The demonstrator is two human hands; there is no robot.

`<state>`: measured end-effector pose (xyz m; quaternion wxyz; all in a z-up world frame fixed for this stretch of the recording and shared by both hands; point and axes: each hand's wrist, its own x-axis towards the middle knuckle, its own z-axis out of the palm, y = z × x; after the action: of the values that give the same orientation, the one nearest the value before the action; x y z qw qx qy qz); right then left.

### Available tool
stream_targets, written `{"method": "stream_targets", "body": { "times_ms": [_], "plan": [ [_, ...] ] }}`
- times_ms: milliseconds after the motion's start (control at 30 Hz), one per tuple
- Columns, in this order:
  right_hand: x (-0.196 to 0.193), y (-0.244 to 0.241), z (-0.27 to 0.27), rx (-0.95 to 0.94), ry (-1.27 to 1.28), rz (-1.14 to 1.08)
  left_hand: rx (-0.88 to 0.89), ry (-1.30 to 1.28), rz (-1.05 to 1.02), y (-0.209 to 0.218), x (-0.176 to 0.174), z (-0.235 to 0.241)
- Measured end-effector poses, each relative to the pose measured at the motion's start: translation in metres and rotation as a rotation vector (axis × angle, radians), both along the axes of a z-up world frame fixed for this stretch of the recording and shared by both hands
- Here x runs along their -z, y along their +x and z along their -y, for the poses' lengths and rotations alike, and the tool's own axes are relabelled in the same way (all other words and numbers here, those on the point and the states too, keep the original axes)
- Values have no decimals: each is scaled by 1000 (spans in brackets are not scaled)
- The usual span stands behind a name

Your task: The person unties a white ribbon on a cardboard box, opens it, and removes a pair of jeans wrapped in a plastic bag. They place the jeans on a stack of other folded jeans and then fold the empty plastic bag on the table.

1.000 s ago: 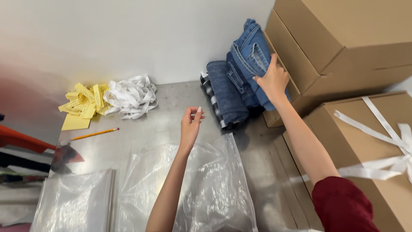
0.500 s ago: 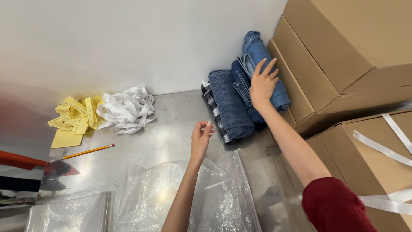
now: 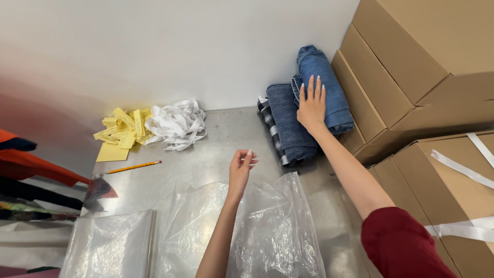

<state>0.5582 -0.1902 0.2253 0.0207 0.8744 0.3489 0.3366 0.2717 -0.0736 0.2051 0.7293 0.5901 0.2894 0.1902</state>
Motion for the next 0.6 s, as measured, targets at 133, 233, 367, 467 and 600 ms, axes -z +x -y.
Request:
{"method": "stream_targets", "body": {
  "times_ms": [133,233,367,467,600],
  "plan": [
    [-4,-22,28,-75,117,-66,-33,45,59,-10,11,-8],
    [-17,-58,60,-194,295,-100,-69,44,65,-20,19,-11],
    [-26,-106,112,-248,401,57,-154,170,48,-54,48,-24],
    [-47,-162,139,-370,555,36,-264,362,-21,-99,71,-36],
    [-25,-213,165,-536,840,-78,-387,795,-217,-168,78,-25]
  ]
}}
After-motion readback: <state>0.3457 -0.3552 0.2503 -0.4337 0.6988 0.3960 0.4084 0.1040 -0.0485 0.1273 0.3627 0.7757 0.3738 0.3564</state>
